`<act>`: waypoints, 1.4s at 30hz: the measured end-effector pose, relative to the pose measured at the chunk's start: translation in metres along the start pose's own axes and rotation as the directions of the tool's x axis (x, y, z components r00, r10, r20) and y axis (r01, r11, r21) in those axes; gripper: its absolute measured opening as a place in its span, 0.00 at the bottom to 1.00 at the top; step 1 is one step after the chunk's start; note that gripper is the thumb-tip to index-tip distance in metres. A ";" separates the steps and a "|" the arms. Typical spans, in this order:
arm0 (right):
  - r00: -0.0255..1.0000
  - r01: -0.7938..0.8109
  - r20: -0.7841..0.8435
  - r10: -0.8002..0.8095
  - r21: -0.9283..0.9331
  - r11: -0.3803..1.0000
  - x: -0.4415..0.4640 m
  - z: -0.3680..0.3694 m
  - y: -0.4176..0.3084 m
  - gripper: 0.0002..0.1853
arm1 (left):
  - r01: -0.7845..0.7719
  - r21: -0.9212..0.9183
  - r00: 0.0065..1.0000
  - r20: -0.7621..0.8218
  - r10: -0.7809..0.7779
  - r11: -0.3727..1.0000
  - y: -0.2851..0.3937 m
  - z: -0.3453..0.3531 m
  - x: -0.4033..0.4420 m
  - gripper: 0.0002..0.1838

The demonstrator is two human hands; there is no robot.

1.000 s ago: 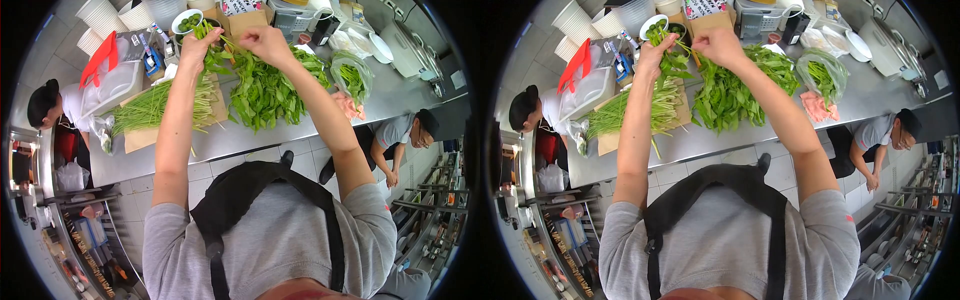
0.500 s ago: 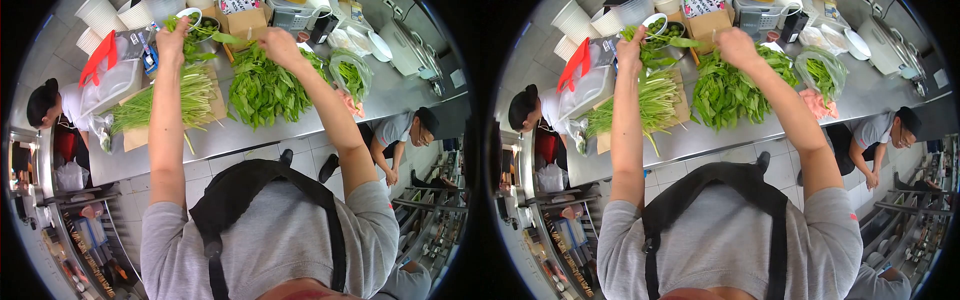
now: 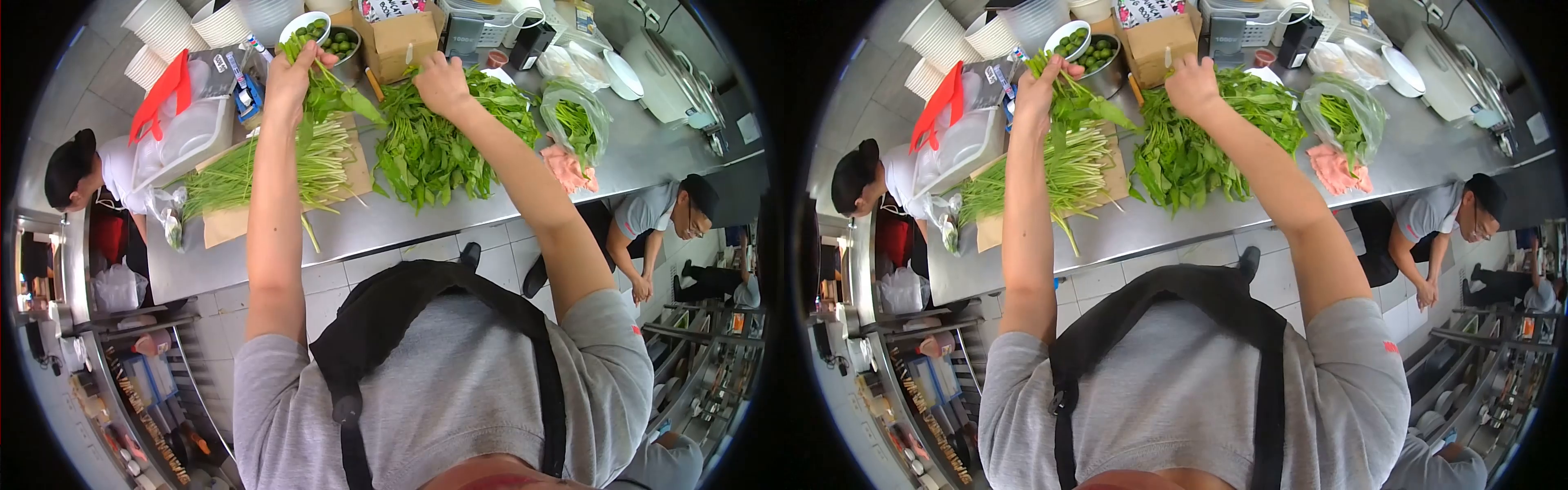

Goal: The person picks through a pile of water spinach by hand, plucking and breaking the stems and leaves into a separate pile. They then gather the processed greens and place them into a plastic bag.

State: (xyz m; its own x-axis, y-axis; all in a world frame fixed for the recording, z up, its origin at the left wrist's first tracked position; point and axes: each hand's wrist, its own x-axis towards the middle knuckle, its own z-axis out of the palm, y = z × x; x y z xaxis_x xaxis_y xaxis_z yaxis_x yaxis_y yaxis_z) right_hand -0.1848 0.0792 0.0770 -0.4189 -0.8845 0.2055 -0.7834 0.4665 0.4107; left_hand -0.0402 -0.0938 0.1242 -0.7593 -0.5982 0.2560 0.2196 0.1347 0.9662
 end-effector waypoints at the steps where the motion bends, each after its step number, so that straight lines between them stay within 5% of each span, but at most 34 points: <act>1: 0.996 0.041 -0.078 -0.036 0.053 0.998 0.002 0.000 0.001 0.08 | 0.004 -0.001 1.000 -0.004 -0.004 1.000 0.002 -0.002 -0.004 0.12; 4: 0.975 0.128 -0.194 -0.104 0.117 0.985 -0.003 -0.012 -0.012 0.08 | 0.048 0.052 0.999 0.002 -0.048 0.997 0.004 -0.005 -0.014 0.12; 6: 0.953 -0.056 0.293 -0.080 0.429 0.902 -0.009 -0.027 -0.030 0.11 | 0.058 -0.071 0.997 0.050 -0.055 0.996 0.005 -0.002 -0.022 0.13; 9: 0.906 -0.191 0.423 0.006 0.397 0.897 -0.013 -0.011 -0.047 0.13 | 0.087 -0.120 0.992 0.103 -0.075 0.989 0.006 0.005 -0.032 0.14; 15: 0.864 -0.458 0.434 0.254 0.471 0.754 0.001 -0.025 -0.005 0.15 | 0.120 -0.116 0.989 0.094 -0.110 0.986 0.002 0.001 -0.040 0.14; 19: 0.935 -0.353 0.250 0.250 0.618 0.702 0.009 -0.041 0.035 0.13 | 0.098 -0.068 0.984 0.159 -0.086 0.993 -0.003 0.007 -0.039 0.13; 21: 0.975 -0.222 0.168 0.149 0.807 0.548 0.007 -0.045 0.049 0.11 | 0.061 -0.053 0.977 0.207 -0.049 0.997 -0.003 0.018 -0.038 0.13; 25: 0.978 -0.207 0.183 0.104 0.921 0.329 0.010 -0.044 0.058 0.07 | 0.061 -0.020 0.956 0.289 -0.053 0.998 0.001 0.043 -0.036 0.11; 30: 0.928 -0.373 0.373 0.009 0.928 -0.010 0.001 -0.058 0.047 0.06 | 0.083 0.098 0.959 0.263 -0.106 0.992 -0.006 0.077 -0.028 0.10; 36: 0.957 -0.289 0.287 0.033 0.954 0.086 -0.001 -0.055 0.037 0.09 | 0.091 0.078 0.967 0.232 -0.107 0.993 -0.007 0.088 -0.024 0.07; 38: 0.992 -0.127 0.088 0.095 0.801 0.585 0.000 -0.052 0.041 0.10 | 0.122 0.119 0.945 0.291 -0.151 0.985 -0.011 0.080 -0.018 0.07; 42: 0.938 -0.346 0.160 0.309 0.531 0.774 -0.002 -0.048 0.053 0.12 | 0.226 0.233 0.869 0.391 -0.303 0.946 -0.017 0.063 -0.018 0.09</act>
State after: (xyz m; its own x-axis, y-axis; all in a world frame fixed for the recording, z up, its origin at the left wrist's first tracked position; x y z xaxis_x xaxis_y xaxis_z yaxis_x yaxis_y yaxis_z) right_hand -0.2032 0.1051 0.1405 -0.7082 -0.6834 0.1772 -0.7051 0.6724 -0.2250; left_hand -0.0683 -0.0355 0.1050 -0.9661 -0.2514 -0.0594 -0.1060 0.1762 0.9786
